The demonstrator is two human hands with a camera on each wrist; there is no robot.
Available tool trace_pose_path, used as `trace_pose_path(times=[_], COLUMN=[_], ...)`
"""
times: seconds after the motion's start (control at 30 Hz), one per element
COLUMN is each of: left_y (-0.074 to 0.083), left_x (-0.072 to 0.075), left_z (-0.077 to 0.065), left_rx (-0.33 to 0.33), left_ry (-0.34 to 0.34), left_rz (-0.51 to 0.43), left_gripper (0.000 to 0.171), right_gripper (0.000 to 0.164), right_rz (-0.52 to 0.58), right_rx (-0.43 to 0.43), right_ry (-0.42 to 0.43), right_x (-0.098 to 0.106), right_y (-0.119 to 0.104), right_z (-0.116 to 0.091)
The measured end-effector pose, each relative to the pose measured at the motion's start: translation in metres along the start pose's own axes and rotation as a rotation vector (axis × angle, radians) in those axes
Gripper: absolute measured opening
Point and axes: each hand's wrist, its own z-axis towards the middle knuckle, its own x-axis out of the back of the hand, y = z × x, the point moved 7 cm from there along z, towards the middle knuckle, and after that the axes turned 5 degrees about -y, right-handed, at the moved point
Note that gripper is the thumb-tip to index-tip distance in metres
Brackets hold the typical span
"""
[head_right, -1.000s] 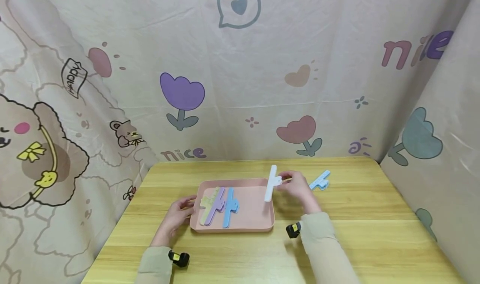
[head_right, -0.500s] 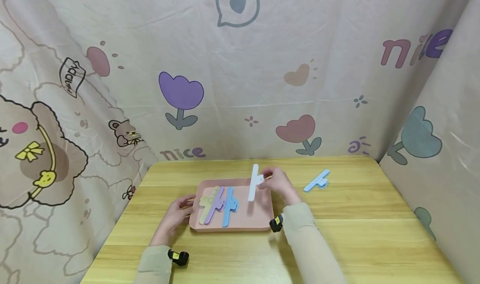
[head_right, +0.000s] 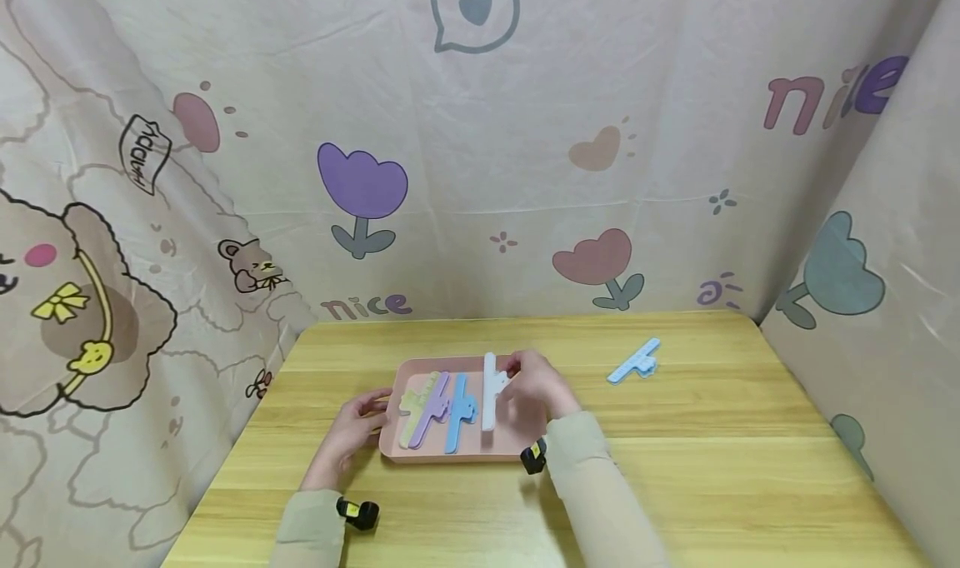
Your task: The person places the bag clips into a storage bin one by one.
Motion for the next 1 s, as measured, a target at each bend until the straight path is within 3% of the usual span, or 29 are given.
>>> trace_pose_path(times=[0.13,0.33,0.7,0.83,1.0], left_y=[0.0,0.001,-0.003,-0.002,0.0], left_x=[-0.001,-0.001,0.0,0.0,-0.001], left_z=[0.0,-0.001,0.0,-0.001,-0.002], left_rx=[-0.004,-0.01,-0.002,-0.003,-0.005], left_ry=[-0.004,-0.007,-0.026,-0.02,-0.02], left_rz=[0.004,0.0,0.005,0.005,0.002], left_gripper=[0.048,0.048,0.049,0.05,0.05], right_gripper=[0.035,0.041,0.042,0.049,0.054], right_rz=[-0.035,0.053,0.052,0.084,0.072], right_rx=[0.008,-0.005,0.095,0.122,0.092], right_ry=[-0.028,-0.054,-0.03,-0.058,-0.067], right_x=[-0.007,-0.016,-0.025,-0.024,-0.014], right_y=[0.001,0.004,0.003,0.002,0.004], right_z=[0.002,0.004,0.011,0.01,0.004])
